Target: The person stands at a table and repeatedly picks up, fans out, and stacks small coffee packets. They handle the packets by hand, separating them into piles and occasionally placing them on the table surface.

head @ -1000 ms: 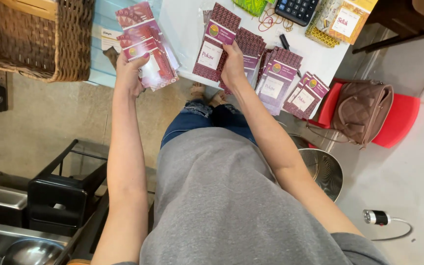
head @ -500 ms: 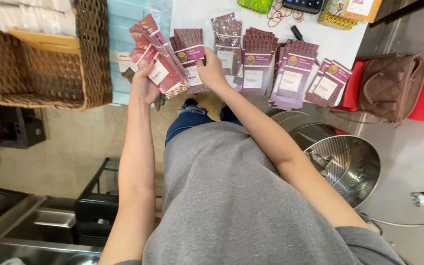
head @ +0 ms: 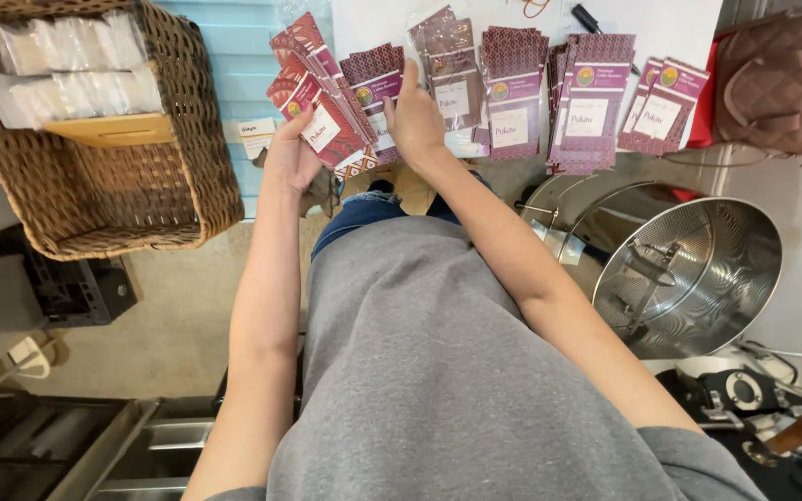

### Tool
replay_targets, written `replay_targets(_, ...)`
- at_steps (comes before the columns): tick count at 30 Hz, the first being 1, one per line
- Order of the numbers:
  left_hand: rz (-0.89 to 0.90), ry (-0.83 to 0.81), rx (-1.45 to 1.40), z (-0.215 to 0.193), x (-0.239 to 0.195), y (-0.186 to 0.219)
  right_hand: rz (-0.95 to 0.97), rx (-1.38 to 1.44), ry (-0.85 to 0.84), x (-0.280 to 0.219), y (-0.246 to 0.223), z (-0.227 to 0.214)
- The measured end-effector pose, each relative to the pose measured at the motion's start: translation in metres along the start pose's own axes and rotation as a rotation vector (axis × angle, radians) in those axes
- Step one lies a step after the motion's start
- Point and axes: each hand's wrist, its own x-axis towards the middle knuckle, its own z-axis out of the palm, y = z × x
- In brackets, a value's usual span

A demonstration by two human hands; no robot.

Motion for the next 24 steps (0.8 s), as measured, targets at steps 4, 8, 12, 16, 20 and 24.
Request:
replay_targets(4,-0.029,0.099,-0.006,-0.011,-0.002,0.008,-0.001,-0.131,0.033,0.006,0.006,0.016)
replay_targets(8,-0.032,0.171,0.007,-0.018,-0.002,0.010,-0.060,-0.316,0.120,0.015,0.015,0.031)
replay_targets(12,-0.011,0.193,0.072,-0.005,-0.010,0.012,-0.127,-0.419,0.218,0.019,0.025,0.035)
replay_targets(16,0.014,0.143,0.086,0.001,-0.008,0.008,-0.147,-0.174,0.202,0.003,-0.002,-0.004)
replay_targets(20,0.019,0.103,0.165,0.024,-0.009,0.005,-0.219,0.467,0.080,-0.016,-0.020,-0.029)
replay_targets(24,0.020,0.011,0.189,0.049,-0.010,-0.001,-0.122,0.813,-0.098,-0.020,-0.013,-0.024)
